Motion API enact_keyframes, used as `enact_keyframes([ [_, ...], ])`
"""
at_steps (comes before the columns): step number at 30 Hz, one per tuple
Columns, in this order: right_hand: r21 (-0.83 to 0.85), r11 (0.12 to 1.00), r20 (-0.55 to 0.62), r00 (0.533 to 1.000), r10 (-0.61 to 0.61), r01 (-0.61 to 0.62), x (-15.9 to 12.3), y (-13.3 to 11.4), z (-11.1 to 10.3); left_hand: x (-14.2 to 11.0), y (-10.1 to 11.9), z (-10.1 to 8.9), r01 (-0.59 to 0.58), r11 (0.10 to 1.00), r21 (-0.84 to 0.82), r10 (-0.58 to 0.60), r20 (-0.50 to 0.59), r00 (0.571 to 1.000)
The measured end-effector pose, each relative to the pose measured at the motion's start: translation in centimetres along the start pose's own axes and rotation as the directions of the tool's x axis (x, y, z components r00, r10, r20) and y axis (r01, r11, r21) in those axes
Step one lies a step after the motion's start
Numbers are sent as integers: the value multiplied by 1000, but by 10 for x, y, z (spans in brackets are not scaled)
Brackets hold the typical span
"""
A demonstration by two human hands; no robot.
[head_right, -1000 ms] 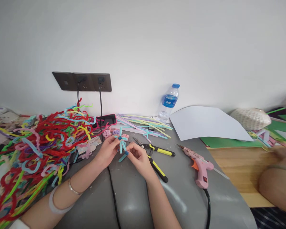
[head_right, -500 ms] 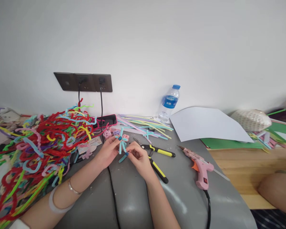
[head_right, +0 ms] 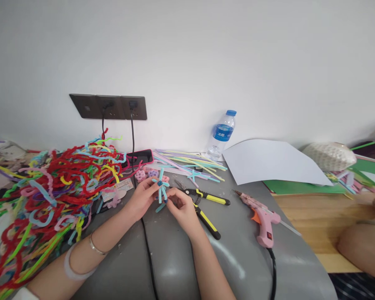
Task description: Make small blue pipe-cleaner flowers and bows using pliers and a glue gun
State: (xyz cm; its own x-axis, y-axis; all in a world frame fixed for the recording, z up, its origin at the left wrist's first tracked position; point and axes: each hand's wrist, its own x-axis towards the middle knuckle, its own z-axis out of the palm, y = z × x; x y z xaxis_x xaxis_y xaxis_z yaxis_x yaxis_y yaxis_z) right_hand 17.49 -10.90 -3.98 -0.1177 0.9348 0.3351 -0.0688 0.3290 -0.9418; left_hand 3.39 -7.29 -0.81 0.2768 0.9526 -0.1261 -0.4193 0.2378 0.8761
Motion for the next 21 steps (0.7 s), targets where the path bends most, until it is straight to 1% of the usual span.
enact_keyframes([
  [3,-14,1000,21,1000,8,-7,0,-3,0,0,-3,-2,-17,998,52,18,-3,1000],
  [5,-21,1000,13,1000,9,-9,0,-4,-1,0,-4,-3,-22,995,99,22,-3,1000],
  [9,-31,998,-83,996,43,-46,0,-3,-4,1,-3,-5,-22,981,193,25,-13,1000],
  [12,-14,998,-112,992,56,-58,1,-2,-4,1,0,-4,-36,969,246,30,26,999],
  [15,17,996,-86,992,89,-88,2,-4,-2,1,1,-3,-42,961,274,24,70,997],
  [18,56,991,-82,988,129,-125,3,-6,-1,1,0,-4,-21,958,285,-5,92,996],
  [21,81,988,-94,986,141,-133,3,-6,-1,2,-2,-7,2,958,286,-35,108,994],
])
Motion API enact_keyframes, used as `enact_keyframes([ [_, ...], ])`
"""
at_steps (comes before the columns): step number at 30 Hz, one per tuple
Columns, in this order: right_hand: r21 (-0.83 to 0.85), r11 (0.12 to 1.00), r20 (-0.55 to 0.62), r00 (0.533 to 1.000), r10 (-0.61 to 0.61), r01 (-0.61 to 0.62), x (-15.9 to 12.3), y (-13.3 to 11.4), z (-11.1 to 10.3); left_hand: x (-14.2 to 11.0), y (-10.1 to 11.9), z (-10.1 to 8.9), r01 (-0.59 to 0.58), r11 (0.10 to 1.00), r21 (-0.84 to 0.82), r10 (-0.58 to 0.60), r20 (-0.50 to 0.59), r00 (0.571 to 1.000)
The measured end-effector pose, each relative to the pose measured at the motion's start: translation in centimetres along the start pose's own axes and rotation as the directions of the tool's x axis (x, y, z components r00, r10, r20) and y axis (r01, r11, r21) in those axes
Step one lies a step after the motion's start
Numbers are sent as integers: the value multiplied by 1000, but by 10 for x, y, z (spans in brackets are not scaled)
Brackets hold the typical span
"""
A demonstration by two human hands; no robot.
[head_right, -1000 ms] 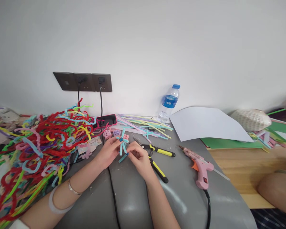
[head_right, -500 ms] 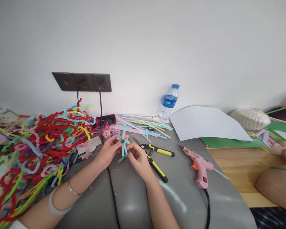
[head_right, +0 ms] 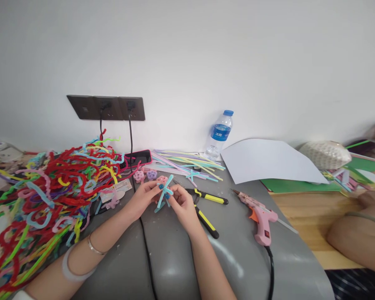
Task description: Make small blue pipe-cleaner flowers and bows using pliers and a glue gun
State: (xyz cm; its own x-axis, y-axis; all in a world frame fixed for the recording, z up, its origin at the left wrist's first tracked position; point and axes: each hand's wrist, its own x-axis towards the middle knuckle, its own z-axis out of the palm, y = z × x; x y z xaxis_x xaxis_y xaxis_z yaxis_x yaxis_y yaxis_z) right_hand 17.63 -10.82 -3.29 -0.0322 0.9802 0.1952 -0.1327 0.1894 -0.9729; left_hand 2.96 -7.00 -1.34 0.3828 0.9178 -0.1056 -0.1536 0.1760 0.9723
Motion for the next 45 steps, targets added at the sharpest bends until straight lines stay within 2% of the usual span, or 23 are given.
enact_keyframes([
  [11,-10,999,-102,994,-34,33,-2,14,-7,-1,12,-1,-31,999,30,32,-49,998],
  [16,-49,998,-140,989,-54,48,-3,16,-6,4,18,-15,-94,996,6,94,-122,988],
  [18,-159,985,-94,993,-76,61,-3,13,-2,6,23,-23,-125,989,-84,107,-192,976],
  [21,-404,907,102,991,-85,119,-2,6,2,7,29,-32,-135,972,-193,88,-234,968],
  [24,-534,829,258,966,-29,167,-2,0,2,6,32,-33,-79,977,-200,41,-189,981],
  [29,-643,749,286,957,39,161,-3,-2,0,4,30,-30,-15,993,-119,7,-64,998],
  [32,-691,704,265,963,39,162,-4,-10,-4,4,29,-32,-7,998,-70,4,-47,999],
  [34,-734,669,208,976,55,119,-4,-23,-11,3,30,-33,7,1000,-19,-7,-20,1000],
  [37,-783,621,52,997,60,4,2,-49,-28,1,30,-31,45,989,143,-62,117,991],
  [40,-723,687,-60,997,43,-73,14,-71,-38,-2,28,-24,64,945,321,-147,241,959],
  [43,-624,777,-1,995,104,-82,26,-81,-37,-4,24,-18,42,904,426,-196,323,926],
  [45,-564,822,55,989,141,-85,31,-82,-33,-4,22,-16,28,891,454,-203,342,918],
])
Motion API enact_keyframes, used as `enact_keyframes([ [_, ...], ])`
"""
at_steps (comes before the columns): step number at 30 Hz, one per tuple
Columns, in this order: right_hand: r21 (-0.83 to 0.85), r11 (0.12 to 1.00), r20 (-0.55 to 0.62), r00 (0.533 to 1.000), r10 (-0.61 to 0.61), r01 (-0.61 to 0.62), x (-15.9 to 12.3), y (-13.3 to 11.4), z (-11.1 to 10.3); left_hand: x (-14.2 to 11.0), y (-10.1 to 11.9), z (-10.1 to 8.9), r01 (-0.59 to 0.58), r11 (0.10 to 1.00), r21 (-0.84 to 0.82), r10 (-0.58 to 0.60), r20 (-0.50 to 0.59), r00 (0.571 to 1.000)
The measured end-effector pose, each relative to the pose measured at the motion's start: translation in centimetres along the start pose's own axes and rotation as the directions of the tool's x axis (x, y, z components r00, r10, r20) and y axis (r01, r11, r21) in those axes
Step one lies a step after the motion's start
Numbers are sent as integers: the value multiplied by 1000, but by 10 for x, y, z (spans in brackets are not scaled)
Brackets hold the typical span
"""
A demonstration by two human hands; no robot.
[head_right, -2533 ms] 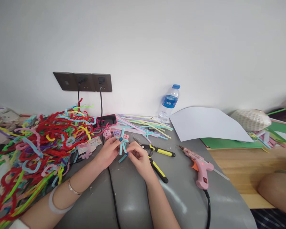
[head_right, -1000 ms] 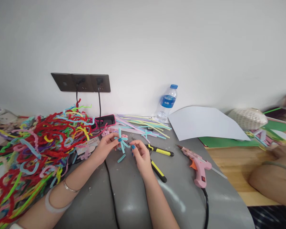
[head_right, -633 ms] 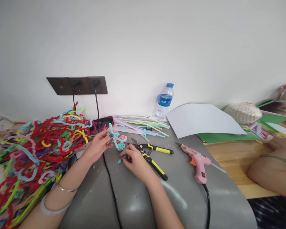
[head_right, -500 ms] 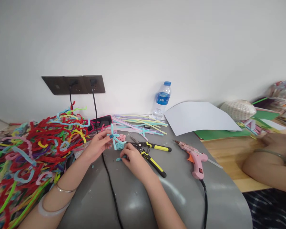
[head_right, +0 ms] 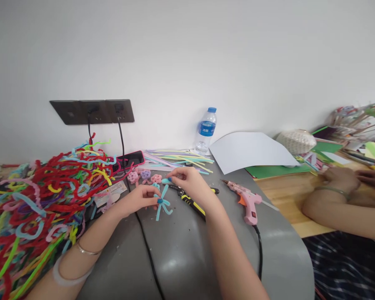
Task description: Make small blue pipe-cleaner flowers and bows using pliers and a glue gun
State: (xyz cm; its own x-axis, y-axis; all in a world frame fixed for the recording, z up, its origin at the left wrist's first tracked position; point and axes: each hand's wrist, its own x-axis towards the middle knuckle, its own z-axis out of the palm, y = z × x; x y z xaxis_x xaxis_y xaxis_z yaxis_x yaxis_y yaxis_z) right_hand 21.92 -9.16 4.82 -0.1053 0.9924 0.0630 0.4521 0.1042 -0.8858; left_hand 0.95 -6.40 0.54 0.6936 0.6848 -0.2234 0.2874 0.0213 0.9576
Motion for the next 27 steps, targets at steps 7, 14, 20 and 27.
enact_keyframes([
  [7,48,999,125,992,-6,0,1,-1,3,0,-3,1,-5,999,36,5,1,1000],
  [14,38,999,132,991,-25,21,2,2,7,0,-8,2,-22,999,47,21,25,999],
  [20,5,999,43,998,-53,53,5,10,18,0,-8,3,-24,999,42,23,16,1000],
  [27,-123,992,-98,995,12,-24,-9,35,32,-4,4,-3,-30,996,-78,24,-78,997],
])
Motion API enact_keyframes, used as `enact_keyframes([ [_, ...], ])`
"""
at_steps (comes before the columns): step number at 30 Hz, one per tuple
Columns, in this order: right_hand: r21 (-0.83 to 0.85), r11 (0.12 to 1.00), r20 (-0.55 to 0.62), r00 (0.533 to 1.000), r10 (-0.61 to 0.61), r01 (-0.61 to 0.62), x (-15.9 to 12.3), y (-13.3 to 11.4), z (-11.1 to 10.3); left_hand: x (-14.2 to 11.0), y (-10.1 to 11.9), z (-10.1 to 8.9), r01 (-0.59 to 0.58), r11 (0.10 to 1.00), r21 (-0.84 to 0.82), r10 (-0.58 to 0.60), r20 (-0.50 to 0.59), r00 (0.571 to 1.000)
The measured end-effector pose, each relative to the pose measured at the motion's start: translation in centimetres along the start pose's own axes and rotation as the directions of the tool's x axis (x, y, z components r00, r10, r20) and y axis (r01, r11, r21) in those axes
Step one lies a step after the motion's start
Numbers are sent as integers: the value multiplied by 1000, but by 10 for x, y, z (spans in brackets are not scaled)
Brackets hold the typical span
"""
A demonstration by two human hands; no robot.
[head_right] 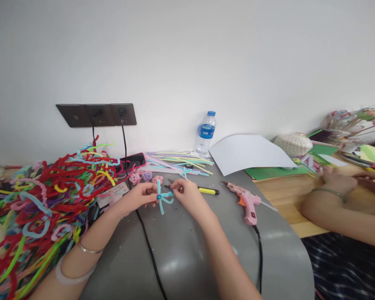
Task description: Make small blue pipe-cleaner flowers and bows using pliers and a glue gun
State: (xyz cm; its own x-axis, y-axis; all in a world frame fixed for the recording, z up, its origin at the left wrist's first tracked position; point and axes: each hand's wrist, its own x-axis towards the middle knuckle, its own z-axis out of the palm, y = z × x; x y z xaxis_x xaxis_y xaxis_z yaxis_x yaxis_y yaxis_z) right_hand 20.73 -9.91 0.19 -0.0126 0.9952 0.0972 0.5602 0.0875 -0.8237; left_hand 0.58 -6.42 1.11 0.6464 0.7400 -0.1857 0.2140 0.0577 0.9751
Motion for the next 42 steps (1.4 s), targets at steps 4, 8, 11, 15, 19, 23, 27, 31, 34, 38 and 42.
enact_keyframes([
  [4,-21,1000,-66,998,8,-9,-14,7,12,1,0,-2,-29,998,-61,24,-78,997],
  [8,19,998,-235,970,63,-60,-28,6,16,3,-4,-3,-64,992,-106,47,-155,987],
  [11,241,968,-227,966,126,-70,-35,4,20,5,-6,-2,-85,988,-131,65,-156,986],
  [15,422,907,-202,975,93,1,-36,4,28,6,-6,-1,-73,990,-119,58,-121,991],
  [19,453,891,-213,975,68,37,-35,4,34,6,-5,-1,-86,989,-116,74,-107,991],
  [23,458,888,-244,967,71,50,-38,2,36,5,-4,-1,-88,990,-110,76,-110,991],
  [27,476,879,-219,972,84,32,-39,-1,37,5,-5,0,-95,991,-92,85,-99,991],
  [31,491,871,-223,970,93,29,-40,-3,37,6,-7,0,-98,993,-72,91,-97,991],
  [34,556,830,-225,970,97,46,-40,-2,38,7,-8,1,-88,994,-63,81,-107,991],
  [38,647,762,-212,968,136,34,-40,0,39,7,-9,1,-95,994,-54,88,-110,990],
  [42,674,738,-199,965,172,7,-40,3,40,7,-10,2,-103,993,-51,98,-100,990],
])
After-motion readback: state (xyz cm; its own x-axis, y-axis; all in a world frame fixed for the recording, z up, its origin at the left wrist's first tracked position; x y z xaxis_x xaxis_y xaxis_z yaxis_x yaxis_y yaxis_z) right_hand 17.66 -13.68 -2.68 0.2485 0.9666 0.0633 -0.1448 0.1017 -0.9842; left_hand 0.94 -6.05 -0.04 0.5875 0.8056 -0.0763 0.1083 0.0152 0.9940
